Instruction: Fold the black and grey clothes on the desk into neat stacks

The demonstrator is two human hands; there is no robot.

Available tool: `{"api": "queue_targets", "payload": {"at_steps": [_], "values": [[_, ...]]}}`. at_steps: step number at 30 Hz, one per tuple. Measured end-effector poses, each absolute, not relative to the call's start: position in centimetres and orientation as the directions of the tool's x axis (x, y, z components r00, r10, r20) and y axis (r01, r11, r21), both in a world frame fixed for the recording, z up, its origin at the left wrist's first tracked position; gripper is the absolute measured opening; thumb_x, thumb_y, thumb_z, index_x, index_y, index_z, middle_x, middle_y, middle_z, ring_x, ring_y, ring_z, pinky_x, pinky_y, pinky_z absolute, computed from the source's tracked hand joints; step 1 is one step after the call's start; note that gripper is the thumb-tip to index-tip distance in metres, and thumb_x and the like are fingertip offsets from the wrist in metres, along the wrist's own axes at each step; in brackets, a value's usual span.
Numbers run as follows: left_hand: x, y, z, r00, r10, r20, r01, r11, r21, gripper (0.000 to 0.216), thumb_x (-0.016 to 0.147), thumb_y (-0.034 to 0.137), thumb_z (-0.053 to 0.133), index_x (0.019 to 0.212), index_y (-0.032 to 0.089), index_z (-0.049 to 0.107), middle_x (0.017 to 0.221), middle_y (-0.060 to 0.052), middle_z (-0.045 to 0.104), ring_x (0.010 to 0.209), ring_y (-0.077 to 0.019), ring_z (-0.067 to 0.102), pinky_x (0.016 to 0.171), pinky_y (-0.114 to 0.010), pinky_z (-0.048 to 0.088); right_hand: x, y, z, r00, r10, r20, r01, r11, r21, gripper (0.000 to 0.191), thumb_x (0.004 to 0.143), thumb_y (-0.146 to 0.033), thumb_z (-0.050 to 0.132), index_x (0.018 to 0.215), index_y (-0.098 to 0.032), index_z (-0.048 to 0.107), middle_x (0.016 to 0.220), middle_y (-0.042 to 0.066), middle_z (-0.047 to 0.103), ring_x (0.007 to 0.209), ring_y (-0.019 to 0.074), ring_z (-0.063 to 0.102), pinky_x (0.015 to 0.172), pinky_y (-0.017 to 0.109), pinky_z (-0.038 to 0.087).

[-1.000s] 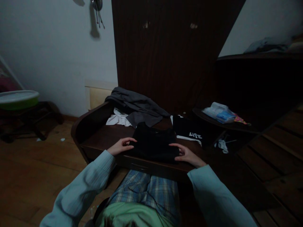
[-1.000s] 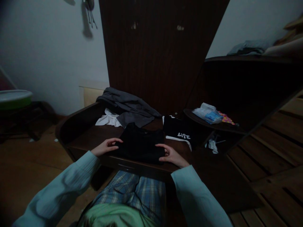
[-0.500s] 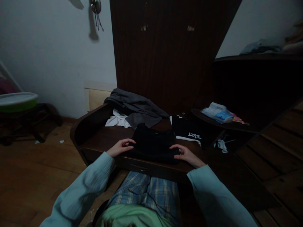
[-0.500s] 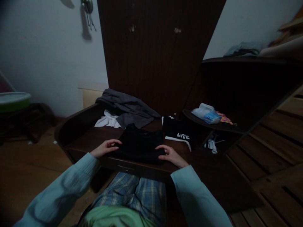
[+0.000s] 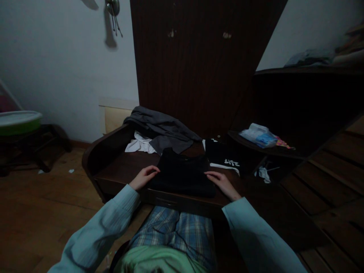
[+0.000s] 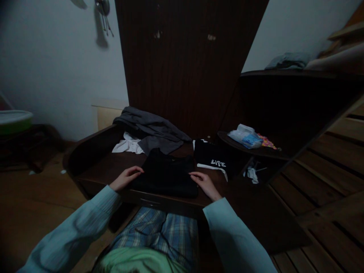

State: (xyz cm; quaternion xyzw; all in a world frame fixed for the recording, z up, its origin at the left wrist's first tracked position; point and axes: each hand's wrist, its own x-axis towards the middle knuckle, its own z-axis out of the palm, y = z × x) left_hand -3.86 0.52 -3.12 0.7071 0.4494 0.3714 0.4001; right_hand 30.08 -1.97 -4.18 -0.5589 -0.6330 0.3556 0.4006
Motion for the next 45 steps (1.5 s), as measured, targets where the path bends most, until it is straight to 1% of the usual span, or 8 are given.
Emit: {"api": "queue_targets", "payload": {"at_steps": [6, 10, 20, 25, 29, 33, 38, 45], "values": [[-3.6, 0.6, -4.4, 0.185, 0.953, 0.24, 0.42, -0.298, 0.857, 0.02, 0.067, 0.033, 0.049, 0.077, 0.017, 0.054, 0.063, 0.003, 0.051, 0.062, -0.0124, 0.049, 0.061, -0.024, 0.039, 30.4, -1.5, -4.8, 0.147, 0.948, 0.283, 0.558, 0.157, -0.815, 0.038, 0.062, -0.05, 0.055, 0.076, -0.015, 0.063, 0.061, 0.003, 0.061, 0.057, 0.0159, 0.055, 0.056, 0.027, 0.042], [-3.5, 1.4, -4.7, 0.027, 0.971, 0.237, 0.347, -0.232, 0.909, 0.028, 0.064, 0.04, 0.052, 0.081, 0.017, 0.051, 0.067, 0.003, 0.052, 0.063, -0.0123, 0.05, 0.06, -0.023, 0.039, 30.4, -1.5, -4.7, 0.259, 0.919, 0.297, 0.593, 0.091, -0.8, 0.04, 0.06, -0.055, 0.052, 0.067, -0.017, 0.06, 0.056, 0.002, 0.058, 0.054, 0.0157, 0.053, 0.056, 0.027, 0.04], [-3.4, 0.3, -3.9, 0.182, 0.964, 0.194, 0.268, -0.239, 0.933, 0.037, 0.064, 0.041, 0.054, 0.092, 0.018, 0.051, 0.059, 0.006, 0.041, 0.053, -0.0093, 0.041, 0.05, -0.02, 0.031, 29.6, -2.1, -3.9, 0.068, 0.976, 0.206, 0.539, 0.138, -0.831, 0.031, 0.06, -0.048, 0.051, 0.056, -0.018, 0.052, 0.053, -0.001, 0.05, 0.052, 0.0129, 0.046, 0.052, 0.024, 0.035], [-3.7, 0.3, -4.1, 0.235, 0.955, 0.182, 0.307, -0.251, 0.918, 0.026, 0.066, 0.039, 0.048, 0.076, 0.016, 0.056, 0.061, 0.002, 0.049, 0.059, -0.012, 0.047, 0.054, -0.021, 0.036, 29.3, -2.3, -3.8, 0.013, 0.959, 0.282, 0.587, 0.221, -0.779, 0.027, 0.061, -0.043, 0.049, 0.049, -0.019, 0.043, 0.048, -0.003, 0.044, 0.05, 0.0115, 0.042, 0.051, 0.023, 0.033], [-3.7, 0.7, -4.4, 0.131, 0.967, 0.218, 0.372, -0.252, 0.894, 0.03, 0.066, 0.039, 0.045, 0.083, 0.016, 0.055, 0.066, 0.001, 0.054, 0.065, -0.0142, 0.052, 0.06, -0.024, 0.04, 29.5, -2.2, -4.2, 0.105, 0.954, 0.28, 0.633, 0.153, -0.759, 0.028, 0.063, -0.046, 0.048, 0.052, -0.019, 0.047, 0.049, -0.002, 0.047, 0.051, 0.0131, 0.045, 0.052, 0.024, 0.033], [-4.0, 1.0, -3.6, 0.013, 0.985, 0.169, 0.508, -0.152, 0.848, 0.042, 0.065, 0.045, 0.045, 0.096, 0.016, 0.05, 0.076, -0.002, 0.059, 0.067, -0.0162, 0.057, 0.064, -0.026, 0.044, 30.5, -2.1, -4.2, 0.183, 0.959, 0.216, 0.671, 0.039, -0.74, 0.035, 0.065, -0.051, 0.047, 0.06, -0.018, 0.058, 0.058, 0.003, 0.058, 0.059, 0.0176, 0.053, 0.059, 0.026, 0.036], [-4.2, 1.4, -1.9, 0.141, 0.99, -0.012, 0.635, -0.081, 0.768, 0.053, 0.064, 0.052, 0.049, 0.104, 0.017, 0.051, 0.083, -0.006, 0.065, 0.077, -0.0227, 0.061, 0.069, -0.03, 0.046, 31.0, -2.0, -3.4, 0.073, 0.997, 0.039, 0.676, -0.021, -0.736, 0.04, 0.067, -0.053, 0.048, 0.06, -0.017, 0.063, 0.059, 0.003, 0.062, 0.06, 0.017, 0.055, 0.058, 0.026, 0.037], [-3.1, 1.6, -2.1, 0.216, 0.973, 0.085, 0.552, -0.194, 0.811, 0.067, 0.063, 0.045, 0.056, 0.124, 0.022, 0.039, 0.099, -0.006, 0.063, 0.094, -0.0259, 0.058, 0.08, -0.031, 0.043, 28.6, -0.8, -3.2, 0.033, 0.998, -0.046, 0.655, -0.057, -0.753, 0.026, 0.065, -0.041, 0.057, 0.062, -0.016, 0.061, 0.064, 0.004, 0.064, 0.062, 0.0177, 0.058, 0.055, 0.025, 0.04]]}}
